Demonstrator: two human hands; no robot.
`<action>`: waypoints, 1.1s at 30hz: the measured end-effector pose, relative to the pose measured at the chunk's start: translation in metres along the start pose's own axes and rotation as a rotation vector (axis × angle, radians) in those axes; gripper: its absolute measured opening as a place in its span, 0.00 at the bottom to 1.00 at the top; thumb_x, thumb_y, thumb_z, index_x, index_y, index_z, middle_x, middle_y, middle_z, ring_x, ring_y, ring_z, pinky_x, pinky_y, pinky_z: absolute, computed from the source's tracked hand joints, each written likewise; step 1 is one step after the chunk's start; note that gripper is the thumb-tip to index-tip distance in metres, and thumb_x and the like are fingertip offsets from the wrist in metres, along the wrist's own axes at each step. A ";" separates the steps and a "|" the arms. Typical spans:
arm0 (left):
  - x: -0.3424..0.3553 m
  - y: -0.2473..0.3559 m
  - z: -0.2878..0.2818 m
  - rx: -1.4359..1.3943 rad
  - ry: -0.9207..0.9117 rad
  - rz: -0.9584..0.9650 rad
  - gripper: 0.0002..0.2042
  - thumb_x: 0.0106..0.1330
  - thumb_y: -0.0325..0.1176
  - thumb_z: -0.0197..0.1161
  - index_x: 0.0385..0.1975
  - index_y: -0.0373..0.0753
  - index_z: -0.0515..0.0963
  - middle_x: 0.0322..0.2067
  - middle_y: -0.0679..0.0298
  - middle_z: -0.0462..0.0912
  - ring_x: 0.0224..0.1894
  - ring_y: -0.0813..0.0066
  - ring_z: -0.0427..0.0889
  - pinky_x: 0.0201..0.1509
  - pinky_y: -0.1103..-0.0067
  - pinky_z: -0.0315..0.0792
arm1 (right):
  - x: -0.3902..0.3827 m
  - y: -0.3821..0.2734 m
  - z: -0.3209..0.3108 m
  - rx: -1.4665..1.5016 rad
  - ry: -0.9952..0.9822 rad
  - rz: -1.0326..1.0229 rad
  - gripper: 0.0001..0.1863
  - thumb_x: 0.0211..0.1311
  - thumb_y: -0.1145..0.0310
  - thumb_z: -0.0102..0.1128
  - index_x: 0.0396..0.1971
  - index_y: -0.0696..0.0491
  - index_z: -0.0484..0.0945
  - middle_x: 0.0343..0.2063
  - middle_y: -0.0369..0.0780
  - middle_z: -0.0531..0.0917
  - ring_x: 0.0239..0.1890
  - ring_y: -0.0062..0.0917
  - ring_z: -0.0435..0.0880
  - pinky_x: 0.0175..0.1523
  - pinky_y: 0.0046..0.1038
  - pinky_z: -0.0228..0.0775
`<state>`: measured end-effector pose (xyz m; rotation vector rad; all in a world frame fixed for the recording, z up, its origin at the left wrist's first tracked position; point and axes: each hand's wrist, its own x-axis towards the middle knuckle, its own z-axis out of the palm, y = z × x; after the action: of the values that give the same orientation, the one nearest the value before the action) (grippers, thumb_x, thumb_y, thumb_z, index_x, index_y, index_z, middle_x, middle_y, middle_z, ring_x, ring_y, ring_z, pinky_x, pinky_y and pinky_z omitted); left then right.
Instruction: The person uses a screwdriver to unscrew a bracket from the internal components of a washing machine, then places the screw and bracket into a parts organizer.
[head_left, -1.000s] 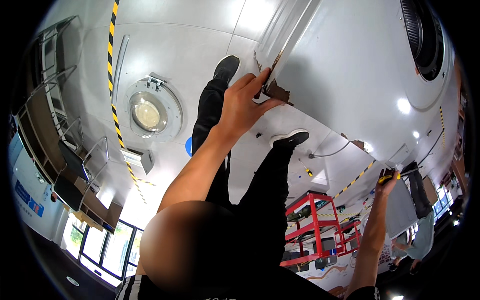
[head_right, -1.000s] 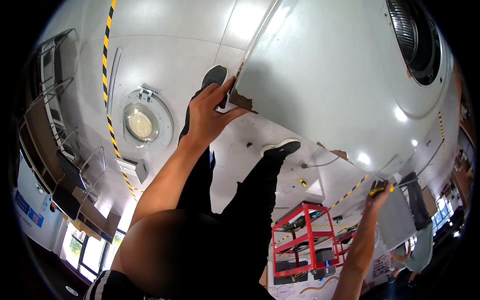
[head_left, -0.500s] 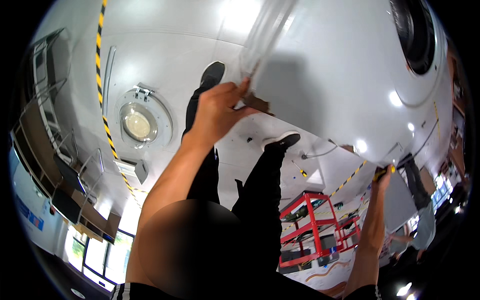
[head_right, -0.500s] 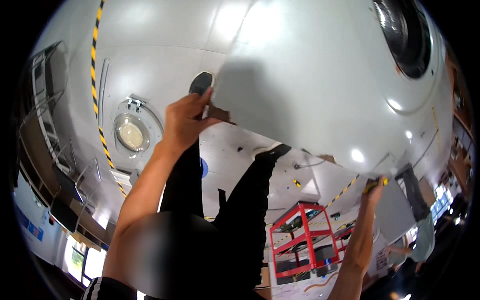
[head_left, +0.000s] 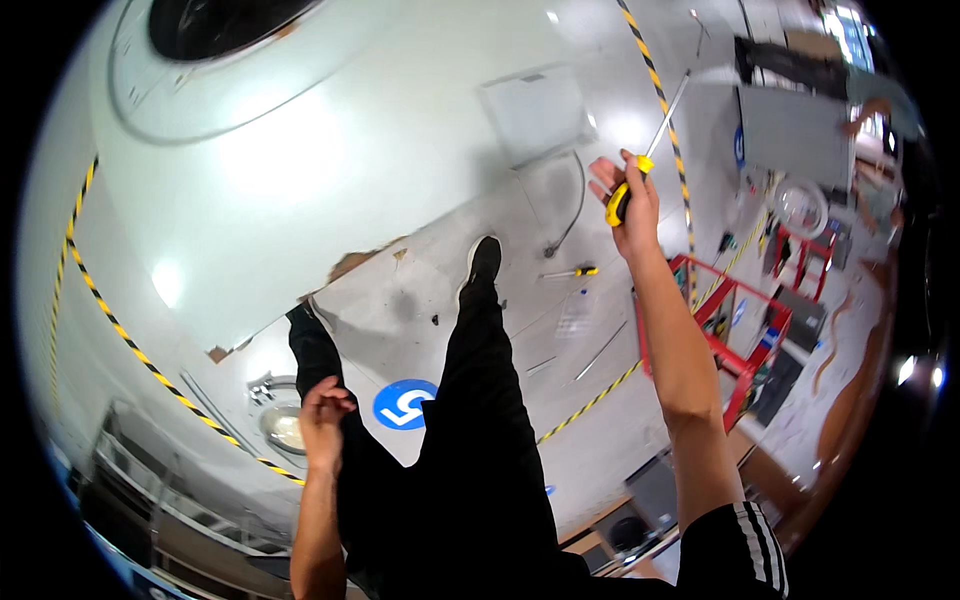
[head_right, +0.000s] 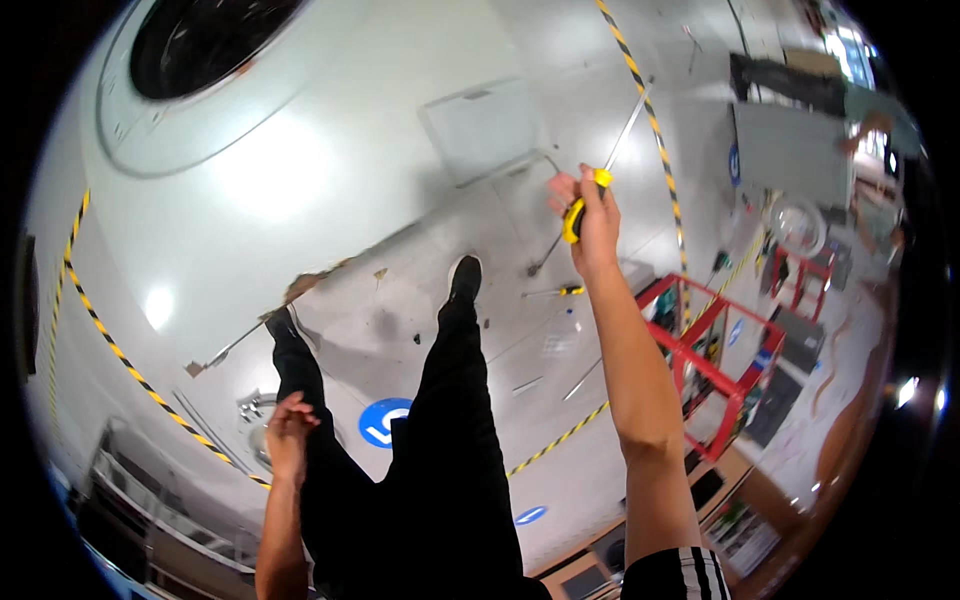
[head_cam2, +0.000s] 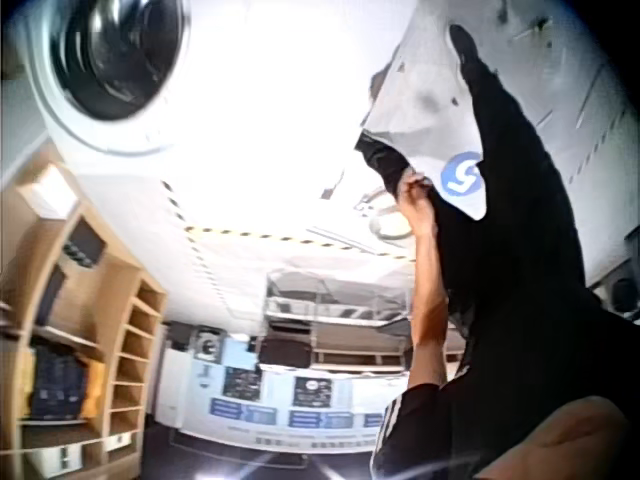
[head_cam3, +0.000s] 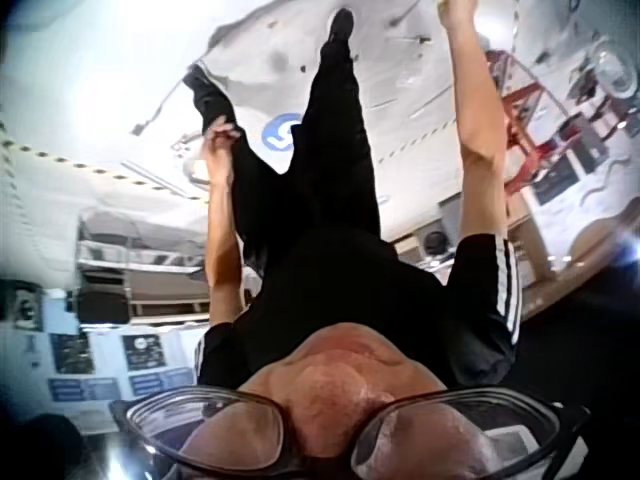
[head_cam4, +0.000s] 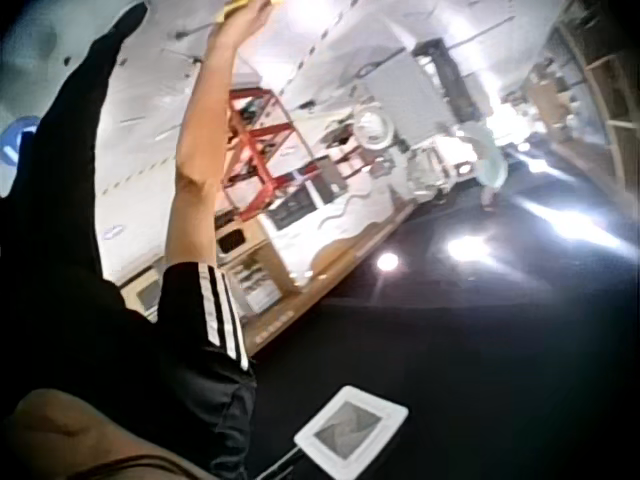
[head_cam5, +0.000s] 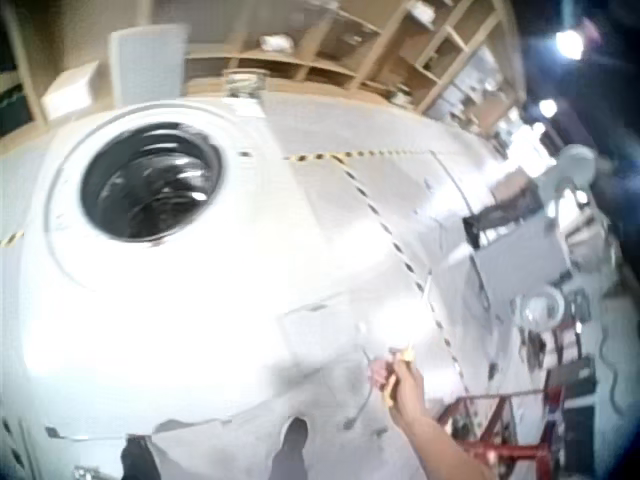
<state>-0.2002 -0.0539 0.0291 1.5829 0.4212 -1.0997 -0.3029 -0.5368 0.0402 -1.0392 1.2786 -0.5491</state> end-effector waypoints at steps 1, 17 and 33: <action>-0.001 0.005 0.025 -0.016 -0.048 -0.014 0.13 0.67 0.29 0.51 0.48 0.29 0.69 0.33 0.61 0.77 0.32 0.77 0.76 0.42 0.80 0.73 | -0.006 -0.001 -0.021 -0.083 -0.067 0.030 0.22 0.67 0.57 0.47 0.52 0.57 0.65 0.28 0.40 0.77 0.32 0.24 0.77 0.41 0.25 0.69; 0.025 0.077 0.387 -0.404 -0.351 -0.158 0.15 0.68 0.29 0.50 0.52 0.32 0.66 0.46 0.57 0.74 0.51 0.64 0.75 0.58 0.71 0.70 | -0.143 -0.039 -0.213 -0.755 -0.443 -0.115 0.15 0.49 0.70 0.63 0.39 0.56 0.74 0.24 0.46 0.81 0.25 0.34 0.83 0.31 0.26 0.73; 0.037 0.086 0.387 -0.686 -0.547 -0.217 0.15 0.68 0.25 0.46 0.54 0.34 0.66 0.41 0.59 0.78 0.50 0.65 0.76 0.59 0.70 0.70 | -0.123 -0.092 -0.200 -0.877 -0.434 -0.174 0.16 0.49 0.71 0.60 0.39 0.62 0.74 0.29 0.48 0.82 0.30 0.31 0.83 0.36 0.26 0.77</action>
<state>-0.2815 -0.4420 0.0640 0.6145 0.5285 -1.3146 -0.5045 -0.5418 0.1916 -1.8858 1.0353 0.1599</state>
